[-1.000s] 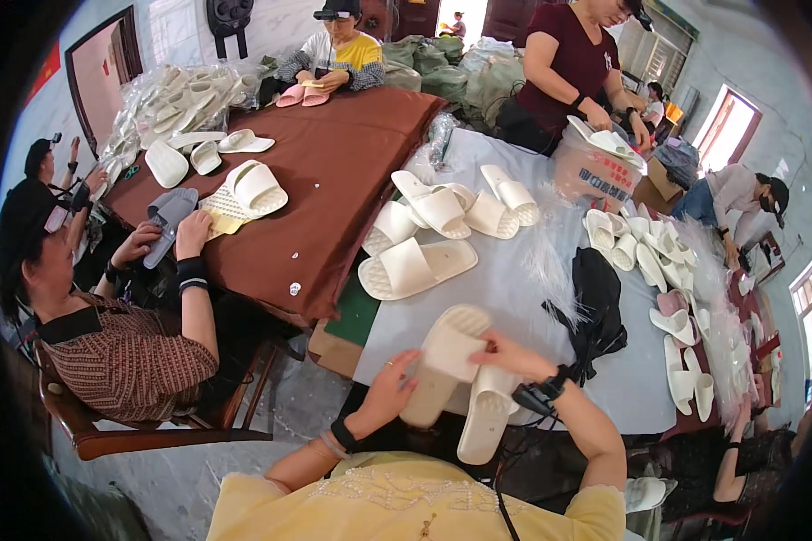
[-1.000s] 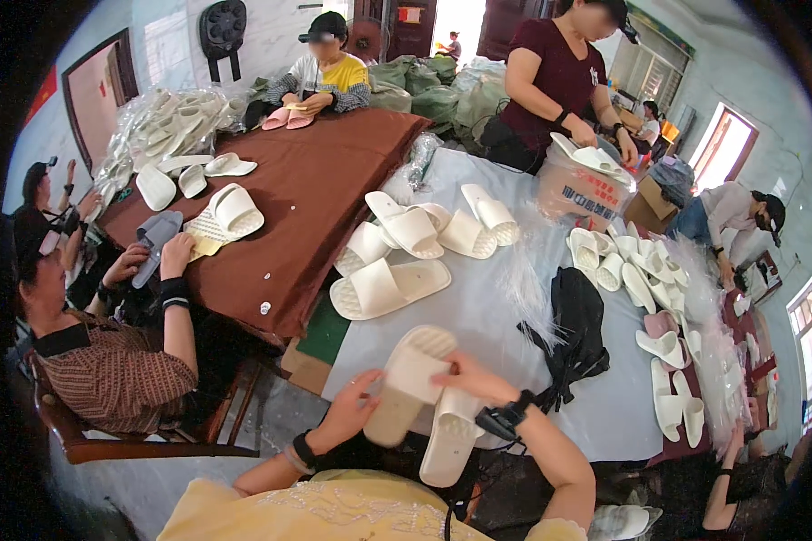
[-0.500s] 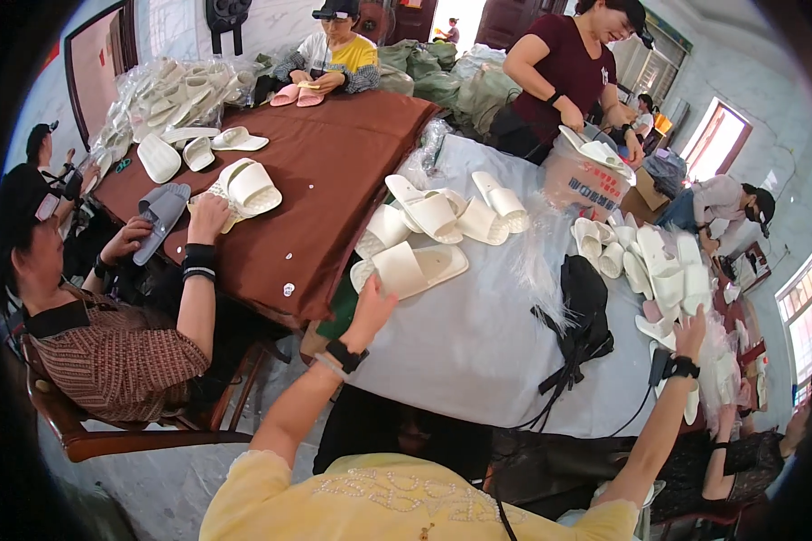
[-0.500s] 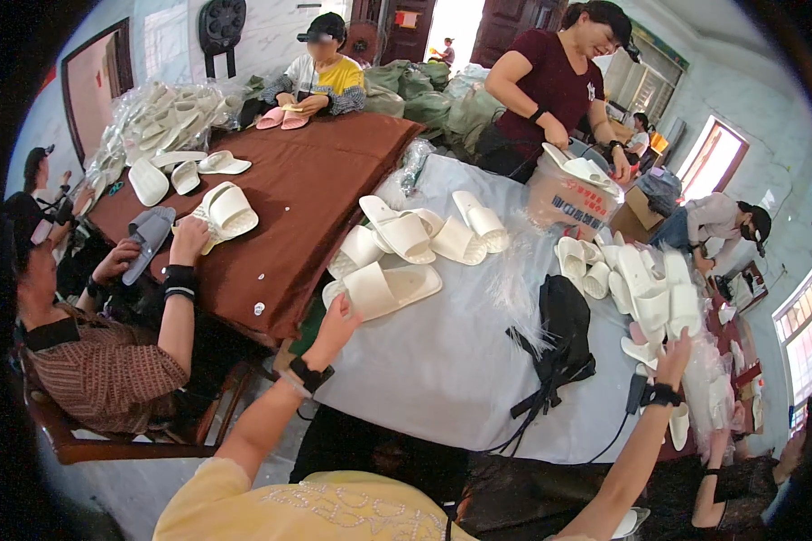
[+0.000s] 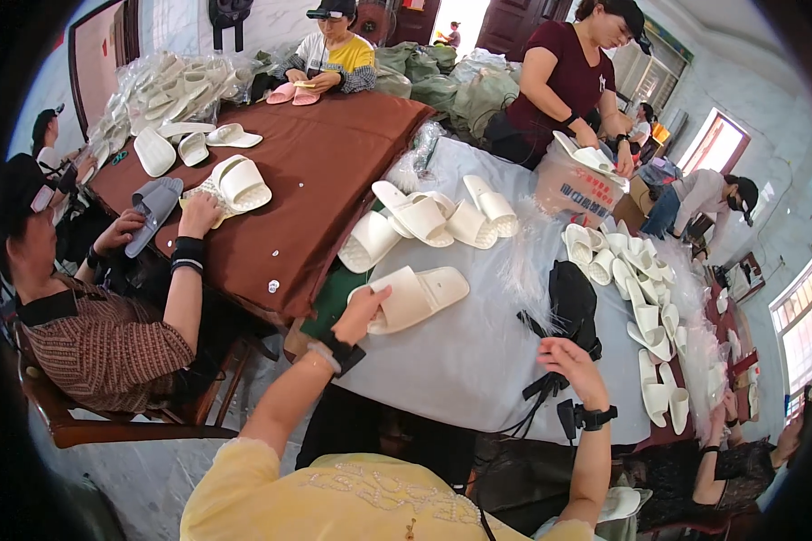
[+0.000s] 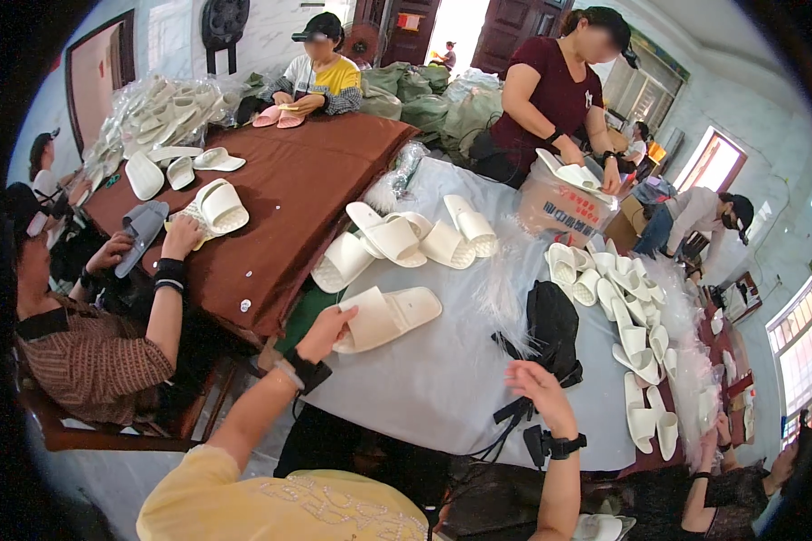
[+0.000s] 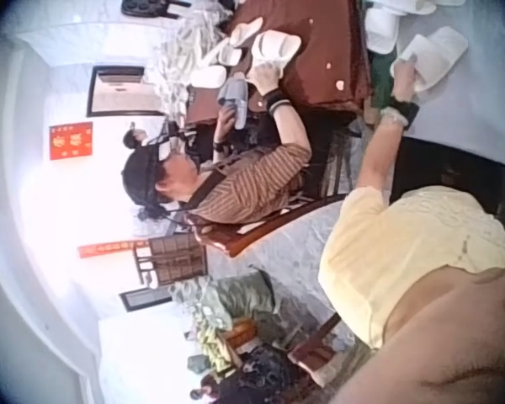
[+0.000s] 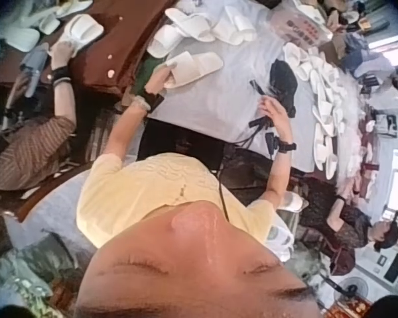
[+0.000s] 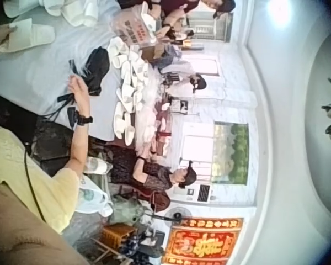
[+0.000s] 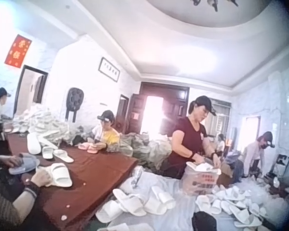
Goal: Manually assemble and inspect components of plastic sandals/slippers at a factory workstation.
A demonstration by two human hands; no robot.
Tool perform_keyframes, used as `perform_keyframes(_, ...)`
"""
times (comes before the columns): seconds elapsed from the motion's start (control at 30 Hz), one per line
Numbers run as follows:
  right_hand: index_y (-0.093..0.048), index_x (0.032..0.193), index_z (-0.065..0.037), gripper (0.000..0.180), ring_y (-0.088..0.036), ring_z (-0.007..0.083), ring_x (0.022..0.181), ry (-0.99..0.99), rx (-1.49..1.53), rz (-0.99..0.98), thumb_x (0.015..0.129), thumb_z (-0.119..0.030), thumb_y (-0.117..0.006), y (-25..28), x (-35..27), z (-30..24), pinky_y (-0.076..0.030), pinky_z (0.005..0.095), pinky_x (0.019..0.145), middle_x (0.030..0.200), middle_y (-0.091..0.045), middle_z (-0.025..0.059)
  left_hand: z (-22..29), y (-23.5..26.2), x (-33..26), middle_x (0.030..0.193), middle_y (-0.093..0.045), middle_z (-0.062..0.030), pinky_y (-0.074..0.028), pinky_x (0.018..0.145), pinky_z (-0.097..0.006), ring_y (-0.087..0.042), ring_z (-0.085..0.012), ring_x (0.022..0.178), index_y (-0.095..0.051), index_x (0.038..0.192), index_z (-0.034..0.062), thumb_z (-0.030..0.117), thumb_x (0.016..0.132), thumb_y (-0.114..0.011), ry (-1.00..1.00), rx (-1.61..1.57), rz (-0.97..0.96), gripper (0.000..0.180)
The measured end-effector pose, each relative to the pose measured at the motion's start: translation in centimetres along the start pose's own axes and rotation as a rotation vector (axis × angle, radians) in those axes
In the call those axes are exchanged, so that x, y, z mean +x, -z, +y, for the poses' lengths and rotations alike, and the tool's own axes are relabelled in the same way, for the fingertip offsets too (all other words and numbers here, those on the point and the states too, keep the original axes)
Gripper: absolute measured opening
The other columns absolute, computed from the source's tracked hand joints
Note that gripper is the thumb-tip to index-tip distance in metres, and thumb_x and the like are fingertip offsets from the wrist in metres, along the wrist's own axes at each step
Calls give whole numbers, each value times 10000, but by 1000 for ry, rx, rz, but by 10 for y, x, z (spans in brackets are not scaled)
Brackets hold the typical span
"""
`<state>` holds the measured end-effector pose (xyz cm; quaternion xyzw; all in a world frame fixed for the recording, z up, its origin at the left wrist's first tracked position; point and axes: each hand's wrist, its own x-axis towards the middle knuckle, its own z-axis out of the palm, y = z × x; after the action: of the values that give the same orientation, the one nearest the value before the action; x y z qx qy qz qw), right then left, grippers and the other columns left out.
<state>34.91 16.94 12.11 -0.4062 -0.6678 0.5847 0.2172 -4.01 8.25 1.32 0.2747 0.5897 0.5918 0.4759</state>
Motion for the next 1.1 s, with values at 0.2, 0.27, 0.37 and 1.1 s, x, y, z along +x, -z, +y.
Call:
perform_keyframes(0.2, -525, 1135, -14, 327, -576, 140, 937, 7, -73, -230, 916, -252, -481, -32, 37, 5, -446, 249, 791, 1023, -593, 49, -13, 1, -61, 841, -593, -32, -420, 647, -249, -519, -96, 732, -570, 982, -33, 255, 856, -580, -167, 209, 165, 315)
perform_keyframes(0.27, -527, 1132, -7, 313, -569, 146, 931, 58, -189, -260, 902, -218, -502, -46, 56, 7, -448, 261, 806, 1018, -598, 61, -19, 11, -77, 852, -600, -40, -429, 672, -251, -532, -96, 758, -573, 975, -23, 268, 868, -560, -208, 205, 91, 310)
perform_keyframes(0.37, -521, 1139, -4, 347, -560, 168, 930, 196, -274, -284, 868, -218, -553, -80, 85, 9, -453, 278, 809, 1076, -574, 93, -18, 13, -100, 846, -601, -45, -434, 692, -254, -540, -103, 774, -571, 981, -19, 277, 873, -548, -120, 229, 2, 317)
perform_keyframes(1.1, -580, 942, -22, 304, -480, 70, 678, 274, -57, -510, 860, -316, -572, -197, 184, 3, -415, 228, 625, 713, -527, -22, 8, 5, -130, 911, -583, -18, -427, 739, -233, -528, -86, 818, -543, 1060, -8, 205, 868, -568, -185, 77, -39, 288)
